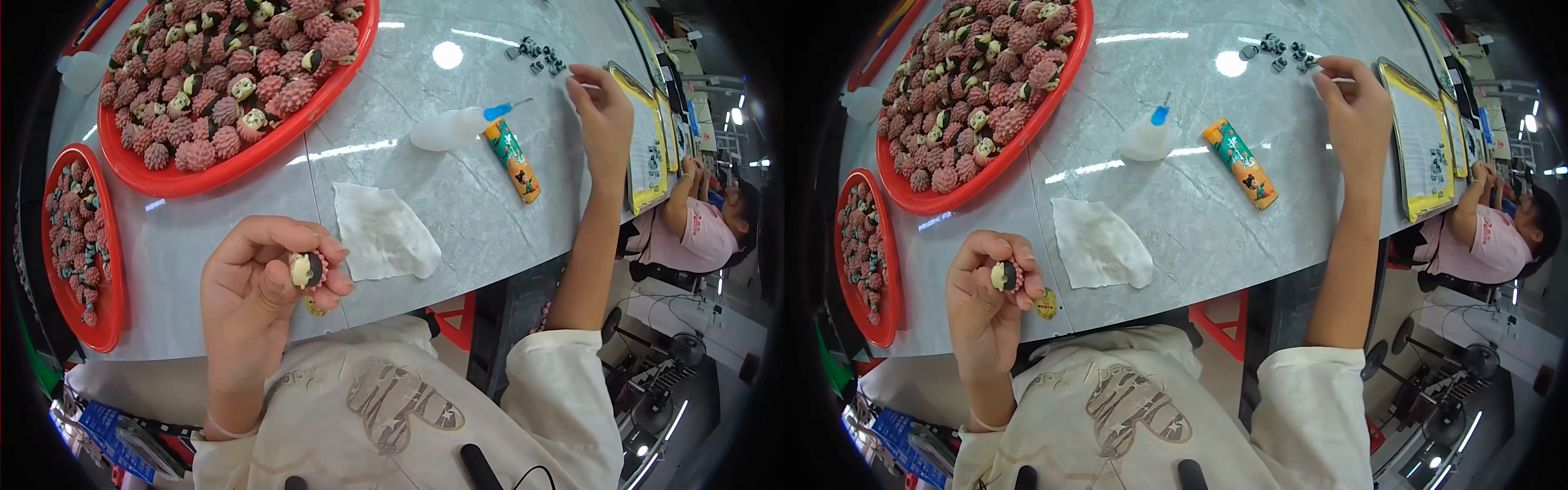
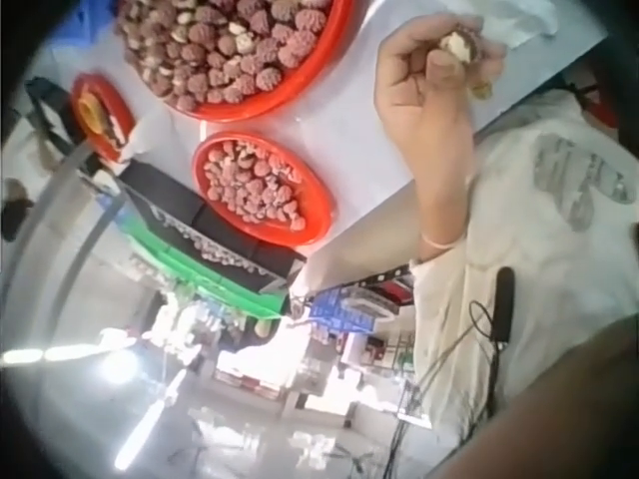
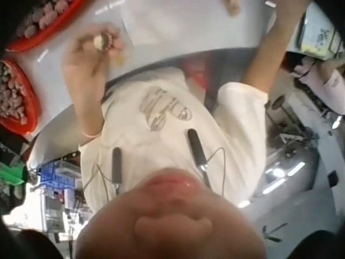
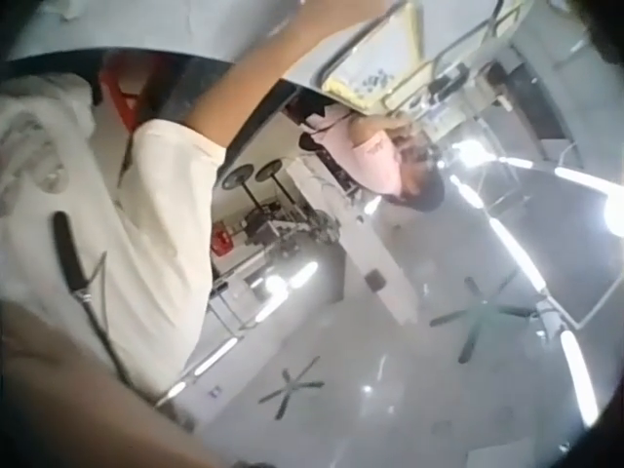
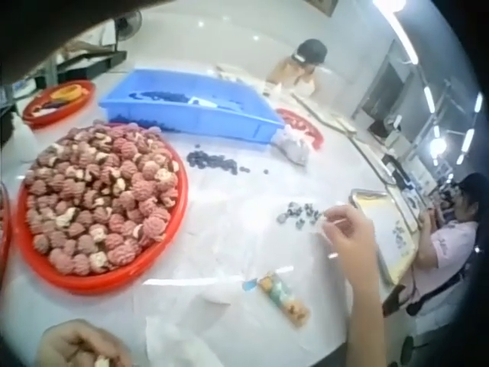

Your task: The person assembles small figurines by taking figurine heads from a tray, applying adhesive with a squeeze bottle, attaching figurine bodies by hand, and placing the assembled figures into another tray.

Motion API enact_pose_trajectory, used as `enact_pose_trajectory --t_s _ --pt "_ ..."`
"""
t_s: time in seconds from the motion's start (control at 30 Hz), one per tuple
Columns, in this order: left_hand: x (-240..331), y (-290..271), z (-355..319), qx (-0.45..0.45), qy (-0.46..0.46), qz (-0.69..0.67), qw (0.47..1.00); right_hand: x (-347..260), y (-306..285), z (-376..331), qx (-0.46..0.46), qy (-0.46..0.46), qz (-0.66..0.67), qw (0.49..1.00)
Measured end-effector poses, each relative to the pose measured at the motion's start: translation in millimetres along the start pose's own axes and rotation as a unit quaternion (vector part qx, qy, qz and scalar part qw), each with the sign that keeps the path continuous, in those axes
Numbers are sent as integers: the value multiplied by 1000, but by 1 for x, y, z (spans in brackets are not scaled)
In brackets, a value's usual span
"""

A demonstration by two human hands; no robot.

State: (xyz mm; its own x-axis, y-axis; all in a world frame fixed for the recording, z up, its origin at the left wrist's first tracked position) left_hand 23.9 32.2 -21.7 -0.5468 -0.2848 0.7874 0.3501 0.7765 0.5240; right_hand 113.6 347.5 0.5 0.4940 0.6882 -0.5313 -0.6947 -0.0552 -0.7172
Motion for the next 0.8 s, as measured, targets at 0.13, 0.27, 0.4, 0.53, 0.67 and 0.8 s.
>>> enact_pose_trajectory --t_s 0.13,0.27,0.4,0.53,0.67,0.8 --pt "0 -1 2 -9 -5 -6 1000 -25 -18 -30 -31 144 334 931" --pt "0 -3 2 -25 -5 -7 1000 -46 -20 -60 -99 155 516 837" --pt "1 -5 2 -24 -1 -6 1000 -64 -20 -78 -183 191 568 779" --pt "1 -3 0 -34 -12 11 999 -76 -9 -96 -184 166 612 751" --pt "-1 -6 1 -59 18 -11 998 -99 -9 -104 -268 227 586 730" --pt "-1 -5 2 -68 13 -2 998 -111 -1 -112 -276 205 576 741"
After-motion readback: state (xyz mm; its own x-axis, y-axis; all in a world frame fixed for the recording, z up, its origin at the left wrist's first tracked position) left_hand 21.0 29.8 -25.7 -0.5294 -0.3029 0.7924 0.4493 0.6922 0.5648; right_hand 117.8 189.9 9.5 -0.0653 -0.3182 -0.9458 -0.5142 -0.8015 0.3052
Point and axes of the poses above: each hand's wrist, its own z-axis towards the middle knuckle, its own y-axis out of the palm, x = y × z, the point moved 2 cm from there along z, towards the middle knuckle, and after that the axes turned 14 degrees about x, right-handed, at the moved point
